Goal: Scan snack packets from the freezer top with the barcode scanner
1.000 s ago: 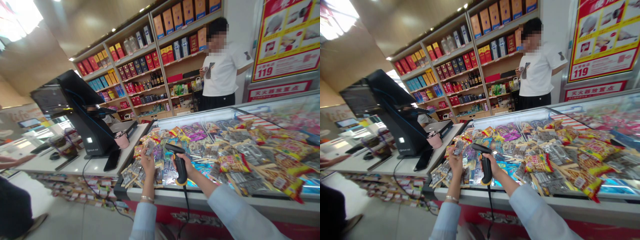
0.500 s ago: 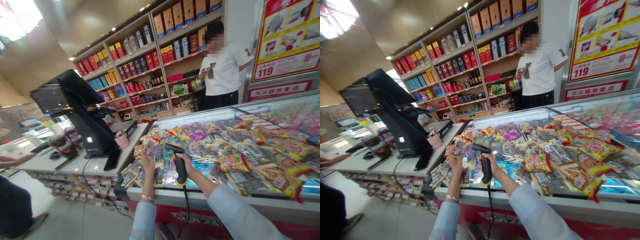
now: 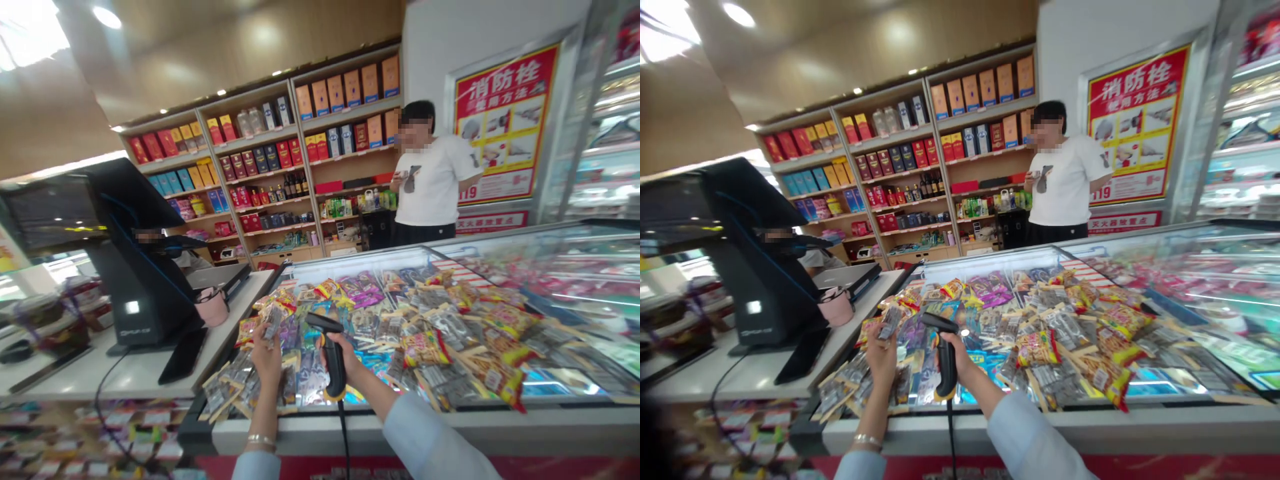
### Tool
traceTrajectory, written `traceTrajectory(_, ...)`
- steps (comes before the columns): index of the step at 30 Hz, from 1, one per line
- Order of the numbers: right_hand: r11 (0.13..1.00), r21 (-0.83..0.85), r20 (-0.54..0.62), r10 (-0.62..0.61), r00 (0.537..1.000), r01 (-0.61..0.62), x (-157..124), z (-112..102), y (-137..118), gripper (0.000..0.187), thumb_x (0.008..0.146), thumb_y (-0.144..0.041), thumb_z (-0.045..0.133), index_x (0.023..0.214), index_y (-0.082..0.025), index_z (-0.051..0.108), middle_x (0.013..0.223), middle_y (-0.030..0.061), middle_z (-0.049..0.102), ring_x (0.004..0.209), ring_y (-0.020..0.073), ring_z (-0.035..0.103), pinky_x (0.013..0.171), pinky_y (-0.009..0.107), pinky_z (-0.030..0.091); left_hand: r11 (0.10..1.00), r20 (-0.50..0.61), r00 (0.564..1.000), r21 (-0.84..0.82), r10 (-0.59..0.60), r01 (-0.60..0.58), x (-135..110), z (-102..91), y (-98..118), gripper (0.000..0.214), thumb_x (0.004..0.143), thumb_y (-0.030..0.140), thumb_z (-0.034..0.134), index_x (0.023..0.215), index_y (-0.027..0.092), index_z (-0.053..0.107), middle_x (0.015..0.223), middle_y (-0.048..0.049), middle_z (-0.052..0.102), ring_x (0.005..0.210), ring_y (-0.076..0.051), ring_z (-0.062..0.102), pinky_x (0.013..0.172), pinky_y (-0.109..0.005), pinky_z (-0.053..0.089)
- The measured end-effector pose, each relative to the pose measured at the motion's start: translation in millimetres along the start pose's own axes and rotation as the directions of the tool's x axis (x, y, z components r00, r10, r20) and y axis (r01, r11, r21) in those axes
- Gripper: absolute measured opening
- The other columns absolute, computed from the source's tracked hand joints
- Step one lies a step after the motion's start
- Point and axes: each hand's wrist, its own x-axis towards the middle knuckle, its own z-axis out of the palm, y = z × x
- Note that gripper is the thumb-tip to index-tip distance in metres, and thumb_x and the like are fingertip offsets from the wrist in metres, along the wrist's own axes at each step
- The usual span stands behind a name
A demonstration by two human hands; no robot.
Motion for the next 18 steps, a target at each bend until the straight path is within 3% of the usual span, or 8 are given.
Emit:
traceTrajectory(4,0.999,0.008,-0.009,-0.052,0.999,0.052,-6,1,-10,0.045,0.064,-0.059,0.056,0.073,-0.015,0.062,0.041,0.0010,0.055,0.033,0.0122,0.047,0.035,0.022,0.033,1.000,-0.048,0.999,-0.022,-0.008,0.007,6,-1.7,2,0.030,0.071,0.040,0.060,0.097,0.026,0.057,0.092,-0.0015,0.065,0.081,-0.023,0.063,0.071,-0.036,0.049)
traceTrajectory(7,0.995,0.030,0.008,-0.096,0.995,0.096,-19,1,-30,0.044,0.066,-0.057,0.057,0.074,-0.015,0.063,0.043,0.0013,0.056,0.033,0.0113,0.046,0.034,0.022,0.033,0.999,-0.079,0.996,-0.033,0.038,-0.040,10,-6.9,15,0.030,0.069,0.040,0.062,0.095,0.027,0.059,0.093,-0.0025,0.065,0.080,-0.024,0.062,0.068,-0.036,0.048)
traceTrajectory(12,0.976,0.028,-0.055,-0.213,0.975,0.215,-57,-8,-80,0.040,0.066,-0.055,0.060,0.072,-0.016,0.062,0.042,0.0010,0.056,0.034,0.0111,0.046,0.034,0.021,0.033,0.991,-0.047,0.996,-0.111,0.069,-0.074,2,-9.7,59,0.036,0.069,0.044,0.063,0.099,0.024,0.060,0.093,-0.0033,0.064,0.079,-0.023,0.062,0.071,-0.036,0.050)
traceTrajectory(15,0.970,0.016,-0.138,-0.239,0.961,0.244,-84,-23,-111,0.037,0.066,-0.053,0.061,0.069,-0.017,0.061,0.045,0.0007,0.057,0.036,0.0112,0.047,0.034,0.020,0.035,0.981,-0.013,0.995,-0.168,0.098,-0.099,-13,2.1,88,0.037,0.070,0.044,0.063,0.099,0.022,0.059,0.095,-0.0041,0.064,0.083,-0.022,0.063,0.072,-0.035,0.051)
traceTrajectory(18,0.965,0.000,-0.193,-0.257,0.947,0.261,-112,-44,-137,0.036,0.068,-0.054,0.060,0.069,-0.018,0.059,0.046,0.0004,0.057,0.037,0.0120,0.048,0.034,0.021,0.036,0.972,0.094,0.991,-0.224,0.097,-0.074,-35,22.7,115,0.036,0.072,0.041,0.063,0.102,0.023,0.058,0.095,-0.0044,0.066,0.082,-0.021,0.065,0.071,-0.033,0.051)
